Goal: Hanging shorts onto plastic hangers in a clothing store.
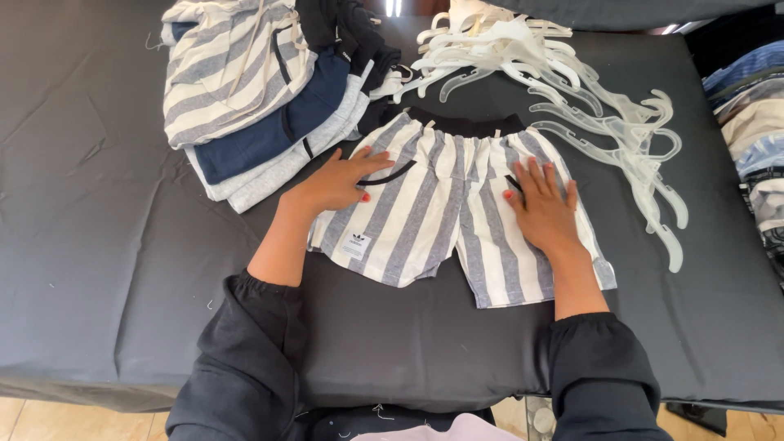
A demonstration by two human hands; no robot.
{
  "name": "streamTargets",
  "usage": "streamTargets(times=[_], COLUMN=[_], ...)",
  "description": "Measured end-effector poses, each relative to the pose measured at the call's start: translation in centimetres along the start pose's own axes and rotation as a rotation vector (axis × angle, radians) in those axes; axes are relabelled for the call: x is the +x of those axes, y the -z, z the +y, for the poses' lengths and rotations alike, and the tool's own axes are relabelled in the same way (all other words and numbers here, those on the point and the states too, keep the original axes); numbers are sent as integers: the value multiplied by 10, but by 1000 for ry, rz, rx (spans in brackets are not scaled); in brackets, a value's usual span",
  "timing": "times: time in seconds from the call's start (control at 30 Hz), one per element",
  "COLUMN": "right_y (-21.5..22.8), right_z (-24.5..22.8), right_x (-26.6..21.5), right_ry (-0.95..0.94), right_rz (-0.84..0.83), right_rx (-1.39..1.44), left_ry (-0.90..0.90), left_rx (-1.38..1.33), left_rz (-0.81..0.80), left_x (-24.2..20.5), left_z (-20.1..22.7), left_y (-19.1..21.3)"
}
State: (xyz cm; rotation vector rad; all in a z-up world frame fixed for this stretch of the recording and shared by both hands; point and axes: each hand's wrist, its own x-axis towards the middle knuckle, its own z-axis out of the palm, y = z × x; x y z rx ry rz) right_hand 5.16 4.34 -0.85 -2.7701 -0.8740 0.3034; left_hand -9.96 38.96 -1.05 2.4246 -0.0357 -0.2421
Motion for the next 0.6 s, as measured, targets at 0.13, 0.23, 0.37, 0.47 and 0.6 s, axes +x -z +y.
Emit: streamTargets(times=[0.13,0.23,0.37,0.47,0.6], right_y=[-23,-27,-26,-22,-22], right_z=[27,26,23,21,22], right_x=[11,14,11,12,13], right_ry=[-107,-95,-56,-95,-104], right_rz=[68,103,140,79,71], right_rx=[-59,-58,-15,-10,18], left_ry=[61,-5,-179,-177,-215], left_rx=[263,294,-34,344,481], left_rz=[82,182,-157,-270,-233], left_x=[5,3,-26,-12,4], left_z=[-2,40,138,134,97], left_y=[-9,-4,-2,-53,-92])
